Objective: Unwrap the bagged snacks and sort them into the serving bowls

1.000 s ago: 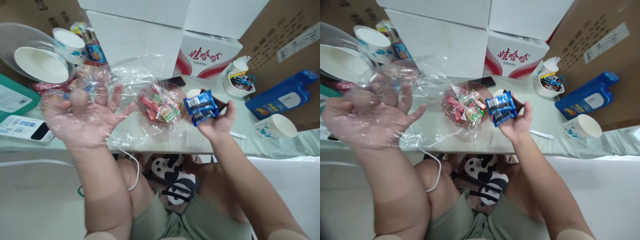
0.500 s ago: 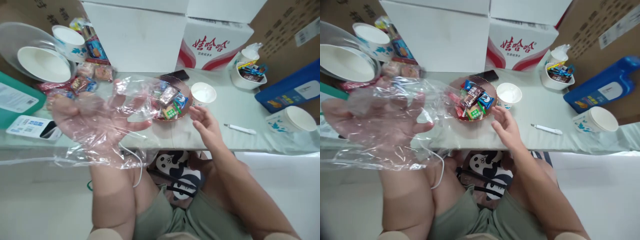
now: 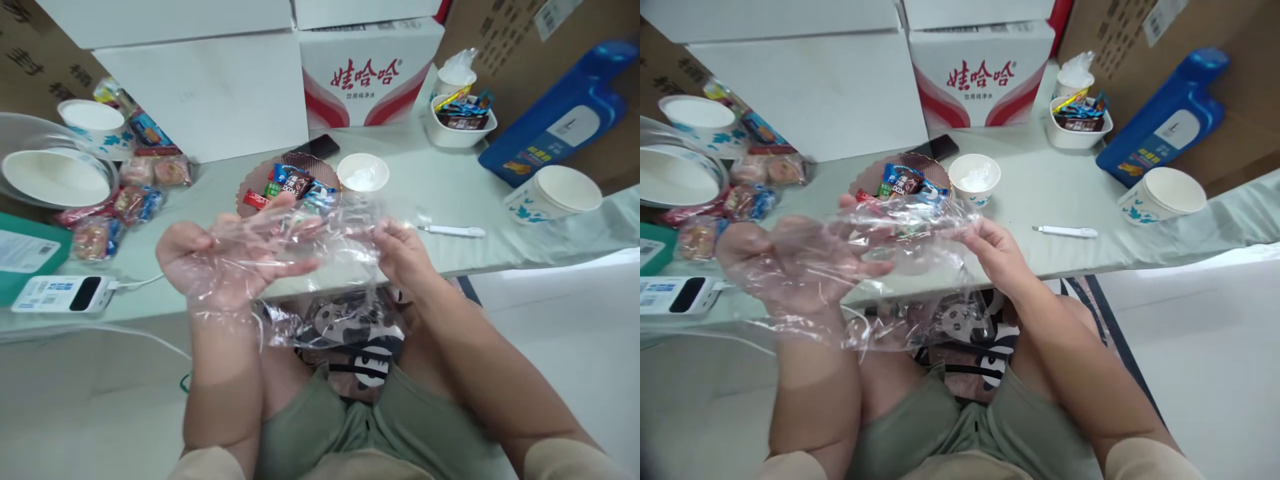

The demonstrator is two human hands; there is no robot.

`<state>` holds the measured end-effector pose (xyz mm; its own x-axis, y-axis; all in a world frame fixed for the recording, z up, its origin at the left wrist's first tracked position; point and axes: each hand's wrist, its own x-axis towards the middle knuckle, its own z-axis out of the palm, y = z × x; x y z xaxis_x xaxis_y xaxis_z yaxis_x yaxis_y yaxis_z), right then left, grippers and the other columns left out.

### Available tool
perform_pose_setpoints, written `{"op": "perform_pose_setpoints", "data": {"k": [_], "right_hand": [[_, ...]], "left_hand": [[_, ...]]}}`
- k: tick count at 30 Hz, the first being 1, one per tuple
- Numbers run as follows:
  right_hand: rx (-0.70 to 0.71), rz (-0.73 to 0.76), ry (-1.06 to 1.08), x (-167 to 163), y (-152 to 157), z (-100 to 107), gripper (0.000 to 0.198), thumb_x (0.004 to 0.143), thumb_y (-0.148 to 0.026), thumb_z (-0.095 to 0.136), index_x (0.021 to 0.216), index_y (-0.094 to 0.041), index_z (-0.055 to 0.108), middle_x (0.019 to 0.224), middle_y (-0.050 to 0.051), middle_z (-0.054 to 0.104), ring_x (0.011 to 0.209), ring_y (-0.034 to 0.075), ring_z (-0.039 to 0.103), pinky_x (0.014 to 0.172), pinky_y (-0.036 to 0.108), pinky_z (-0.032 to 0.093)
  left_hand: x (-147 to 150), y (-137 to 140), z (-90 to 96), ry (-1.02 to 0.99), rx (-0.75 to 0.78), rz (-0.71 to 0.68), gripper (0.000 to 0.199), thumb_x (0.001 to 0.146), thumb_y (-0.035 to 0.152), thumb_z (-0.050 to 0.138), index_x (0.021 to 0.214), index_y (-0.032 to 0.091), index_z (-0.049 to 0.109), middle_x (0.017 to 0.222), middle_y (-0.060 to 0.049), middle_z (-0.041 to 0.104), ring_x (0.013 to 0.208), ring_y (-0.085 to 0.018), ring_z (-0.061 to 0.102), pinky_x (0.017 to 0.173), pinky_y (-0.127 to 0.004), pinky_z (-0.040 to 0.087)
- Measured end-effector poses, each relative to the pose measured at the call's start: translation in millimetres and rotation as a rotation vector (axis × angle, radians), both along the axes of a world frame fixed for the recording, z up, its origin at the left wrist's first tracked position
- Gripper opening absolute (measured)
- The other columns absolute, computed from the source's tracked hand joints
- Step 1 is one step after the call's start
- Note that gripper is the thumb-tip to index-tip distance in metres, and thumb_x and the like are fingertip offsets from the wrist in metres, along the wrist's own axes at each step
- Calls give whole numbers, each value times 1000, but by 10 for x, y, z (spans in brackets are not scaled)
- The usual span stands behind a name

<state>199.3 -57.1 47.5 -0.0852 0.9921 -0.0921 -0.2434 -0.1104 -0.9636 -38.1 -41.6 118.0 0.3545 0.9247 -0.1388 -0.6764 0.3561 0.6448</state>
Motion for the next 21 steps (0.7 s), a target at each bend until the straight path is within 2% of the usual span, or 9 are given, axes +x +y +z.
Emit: {"op": "perform_pose_setpoints", "data": {"k": [2, 3, 7, 9, 12, 14, 16, 18, 21], "right_hand": [[43, -82, 87, 79, 0, 2, 40, 71, -57, 82, 70, -27, 55, 88, 0, 73, 105, 25, 69, 108, 50, 48], [36, -107, 127, 117, 1, 12, 40, 71, -53, 83, 69, -27, 54, 92, 0, 73, 105, 24, 69, 105, 49, 50], [-130, -25, 263, 233, -3, 34, 42, 71, -56, 82, 78, -27, 53, 136, 1, 65, 117, 27, 66, 88, 46, 59], [-170, 55, 219, 262, -12, -1, 45, 69, -57, 84, 95, -30, 58, 142, 2, 61, 108, 27, 70, 79, 44, 61], [-138, 155, -19, 275, -29, -80, 49, 72, -46, 86, 113, -32, 63, 126, 5, 71, 83, 19, 70, 70, 36, 58], [-118, 185, -151, 279, -33, -116, 35, 78, -44, 80, 106, -27, 69, 103, 4, 76, 73, 16, 66, 70, 35, 56], [-94, 155, -216, 292, -26, -125, 24, 83, -46, 75, 93, -25, 72, 88, 3, 76, 73, 16, 65, 74, 35, 55], [-58, 83, -269, 318, -9, -115, 22, 84, -47, 73, 85, -25, 73, 86, 2, 77, 79, 18, 67, 81, 38, 55], [-14, -12, -334, 369, 15, -91, 24, 83, -49, 74, 81, -26, 73, 89, 3, 78, 88, 21, 69, 88, 41, 53]], "left_hand": [[-91, 80, -45, 83, 18, 88, 11, 56, 27, 56, 50, 21, 62, 115, -13, 76, 126, -49, 59, 84, -72, 57], [-120, 118, -80, 103, 20, 108, 11, 57, 27, 56, 50, 21, 61, 115, -13, 76, 128, -48, 58, 89, -73, 55], [-120, 232, -230, 90, 2, 114, 9, 57, 27, 56, 52, 23, 63, 113, -10, 77, 130, -44, 57, 93, -66, 56], [-99, 265, -273, 66, 6, 111, 11, 56, 27, 56, 55, 25, 66, 114, -8, 78, 128, -42, 60, 86, -60, 60], [-105, 288, -280, 47, 28, 104, 13, 56, 28, 56, 55, 24, 68, 112, -8, 78, 121, -42, 64, 78, -55, 62], [-130, 290, -260, 65, 14, 93, 12, 58, 28, 57, 54, 23, 68, 110, -8, 79, 121, -42, 64, 78, -53, 62], [-153, 288, -232, 103, -16, 105, 11, 59, 27, 59, 55, 22, 68, 107, -8, 80, 122, -40, 64, 76, -48, 63], [-166, 290, -206, 155, -47, 131, 10, 57, 25, 60, 55, 19, 67, 102, -10, 80, 118, -38, 66, 71, -41, 63], [-187, 316, -190, 222, -44, 181, 10, 55, 21, 57, 49, 16, 63, 90, -13, 81, 91, -28, 74, 51, -26, 56]]}}
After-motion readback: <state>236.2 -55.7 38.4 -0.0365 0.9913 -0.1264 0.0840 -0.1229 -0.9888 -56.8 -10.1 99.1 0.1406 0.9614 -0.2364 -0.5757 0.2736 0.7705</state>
